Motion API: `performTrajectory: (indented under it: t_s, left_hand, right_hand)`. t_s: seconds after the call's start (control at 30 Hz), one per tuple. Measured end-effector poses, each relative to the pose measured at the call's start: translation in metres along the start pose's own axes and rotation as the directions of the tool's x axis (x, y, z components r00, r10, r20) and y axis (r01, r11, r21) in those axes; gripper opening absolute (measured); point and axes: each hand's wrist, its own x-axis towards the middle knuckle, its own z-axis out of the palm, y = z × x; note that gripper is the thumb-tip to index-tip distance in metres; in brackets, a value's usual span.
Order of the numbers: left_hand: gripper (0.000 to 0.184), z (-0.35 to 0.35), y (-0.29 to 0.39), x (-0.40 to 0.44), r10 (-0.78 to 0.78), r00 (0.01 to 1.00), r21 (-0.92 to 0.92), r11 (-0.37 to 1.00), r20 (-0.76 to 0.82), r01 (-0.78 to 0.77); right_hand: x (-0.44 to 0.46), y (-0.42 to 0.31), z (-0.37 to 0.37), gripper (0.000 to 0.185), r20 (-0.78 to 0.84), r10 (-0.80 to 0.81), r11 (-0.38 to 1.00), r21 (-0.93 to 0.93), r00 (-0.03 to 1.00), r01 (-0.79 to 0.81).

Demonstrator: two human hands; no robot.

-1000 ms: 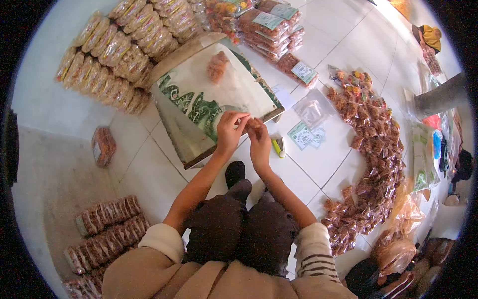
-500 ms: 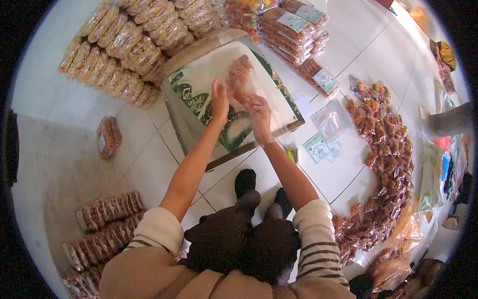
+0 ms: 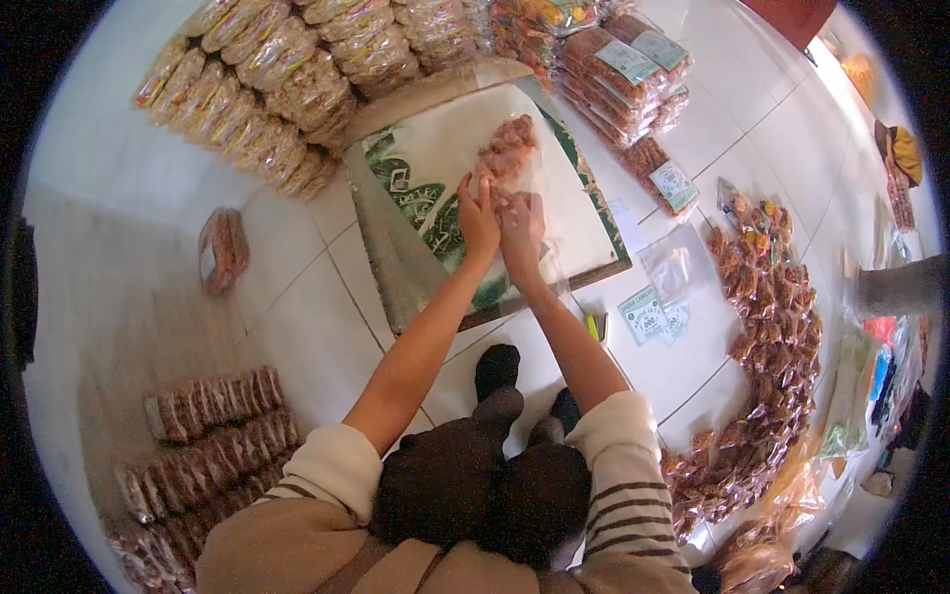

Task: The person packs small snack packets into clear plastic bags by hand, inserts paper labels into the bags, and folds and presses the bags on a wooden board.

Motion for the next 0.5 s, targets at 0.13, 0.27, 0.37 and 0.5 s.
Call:
performTrajectory:
  t_s: [0.13,0.27,0.37,0.5]
  left_hand:
    - [0.043,-0.022,0.018,-0.014,-0.008,0.995,-0.083,0.996,0.102,0.017]
    - [0.038,-0.024,0.007,-0.011,0.123,0.992,-0.039,0.992,-0.007,-0.123]
    - [0.030,-0.031,0.008,-0.007,0.230,0.973,0.101,0.968,0.012,-0.230]
    - [0.032,-0.043,0.013,0.003,0.301,0.904,0.061,0.941,0.304,-0.334]
  right_hand:
    - [-0.005,-0.006,0.000,0.007,0.078,0.064,0.998,-0.015,0.995,-0.063]
    - [-0.003,0.008,0.014,0.011,0.107,0.084,0.960,0.258,0.991,-0.109]
    - [-0.003,0.010,0.019,0.010,0.072,0.043,0.974,0.218,0.996,-0.058]
    - [0.004,0.005,0.023,0.010,-0.023,0.111,0.982,0.154,0.994,-0.107]
